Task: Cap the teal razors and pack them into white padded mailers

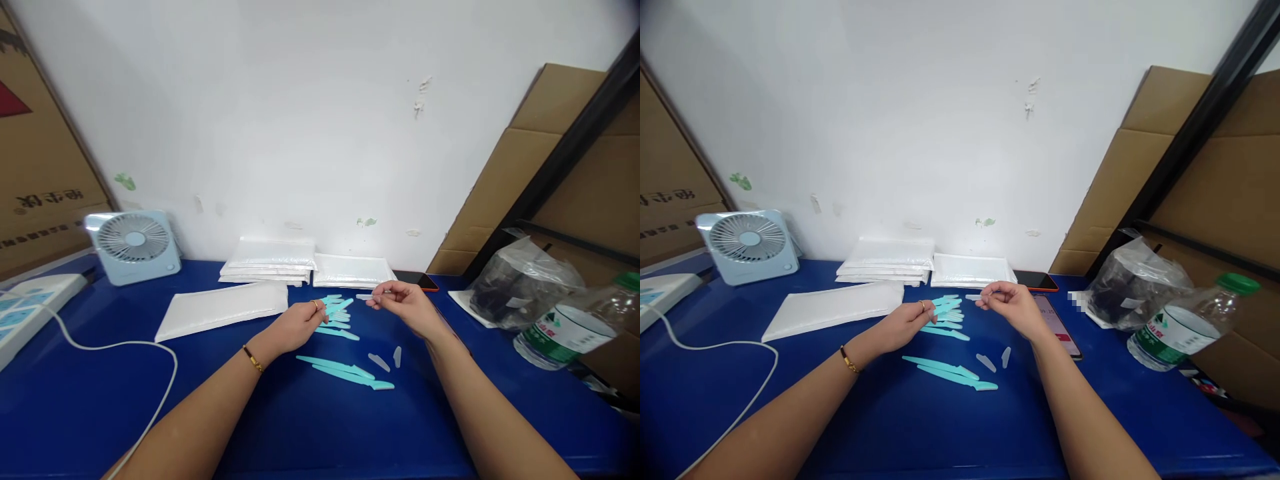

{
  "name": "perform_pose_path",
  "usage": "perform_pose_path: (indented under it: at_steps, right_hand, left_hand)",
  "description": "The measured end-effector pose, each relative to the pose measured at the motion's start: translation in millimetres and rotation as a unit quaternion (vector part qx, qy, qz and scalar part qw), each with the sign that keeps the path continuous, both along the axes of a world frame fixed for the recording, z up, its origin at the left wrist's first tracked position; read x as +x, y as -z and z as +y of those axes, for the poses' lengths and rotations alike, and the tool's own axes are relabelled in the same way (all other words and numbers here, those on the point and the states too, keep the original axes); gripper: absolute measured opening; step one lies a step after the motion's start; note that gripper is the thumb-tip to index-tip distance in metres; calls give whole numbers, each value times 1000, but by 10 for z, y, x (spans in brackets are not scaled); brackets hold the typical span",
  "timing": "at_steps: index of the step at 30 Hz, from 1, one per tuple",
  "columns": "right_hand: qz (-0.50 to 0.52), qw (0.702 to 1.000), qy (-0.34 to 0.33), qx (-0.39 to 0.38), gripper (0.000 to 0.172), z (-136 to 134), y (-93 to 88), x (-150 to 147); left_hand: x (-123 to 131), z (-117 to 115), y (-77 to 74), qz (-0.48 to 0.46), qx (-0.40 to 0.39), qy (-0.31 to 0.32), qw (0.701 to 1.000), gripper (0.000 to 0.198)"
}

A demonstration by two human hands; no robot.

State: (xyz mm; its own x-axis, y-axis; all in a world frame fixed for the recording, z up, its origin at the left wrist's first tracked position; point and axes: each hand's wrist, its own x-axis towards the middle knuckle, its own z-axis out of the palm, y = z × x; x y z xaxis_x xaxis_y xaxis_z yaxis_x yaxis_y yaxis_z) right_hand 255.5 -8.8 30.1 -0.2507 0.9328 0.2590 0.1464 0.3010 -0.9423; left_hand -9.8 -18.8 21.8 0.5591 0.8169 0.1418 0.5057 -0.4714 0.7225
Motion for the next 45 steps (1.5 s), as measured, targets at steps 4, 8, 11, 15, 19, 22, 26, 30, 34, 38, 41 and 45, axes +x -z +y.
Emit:
perform_pose_path:
  at_steps: [4,8,11,15,19,22,26,30,34,38,41,45]
  right_hand:
    - [-13,998,-29,55,5,-57,-34,-43]
    - [-93,985,1,142,6,-78,-64,-50]
    - [-162,972,28,171,12,-80,-86,-32]
    - [-263,956,-37,126,12,-99,-127,-4]
    - [-331,930,-150,52,12,-181,-189,-32]
    - [-372,904,-211,27,15,-243,-222,-62]
    - [-422,869,-258,6,23,-270,-215,-70]
    - [-467,847,-253,5,21,-272,-162,-98]
    - [-453,856,-247,29,13,-297,-115,-155]
    - [-385,900,-201,31,10,-288,-114,-151]
    - [-276,948,-156,-17,13,-236,-137,-116]
    - [-106,990,-75,-45,28,-153,-131,-111]
  left_hand:
    - [-10,-15,-23,9,-9,-11,1000,31]
    - [-23,-6,-39,36,-3,-10,999,33]
    - [-32,10,-29,61,11,-29,998,34]
    - [-40,27,2,75,15,-55,996,32]
    - [-32,21,8,83,25,-54,995,32]
    - [-25,6,-10,94,31,-52,994,33]
    - [-20,-5,-26,108,27,-50,993,33]
    - [-16,-7,-30,122,30,-48,991,32]
    - [-19,-17,-40,119,25,-47,992,33]
    - [-28,-15,-30,108,21,-14,994,34]
    - [-28,-1,-6,81,17,31,996,39]
    - [-25,10,4,61,3,23,998,41]
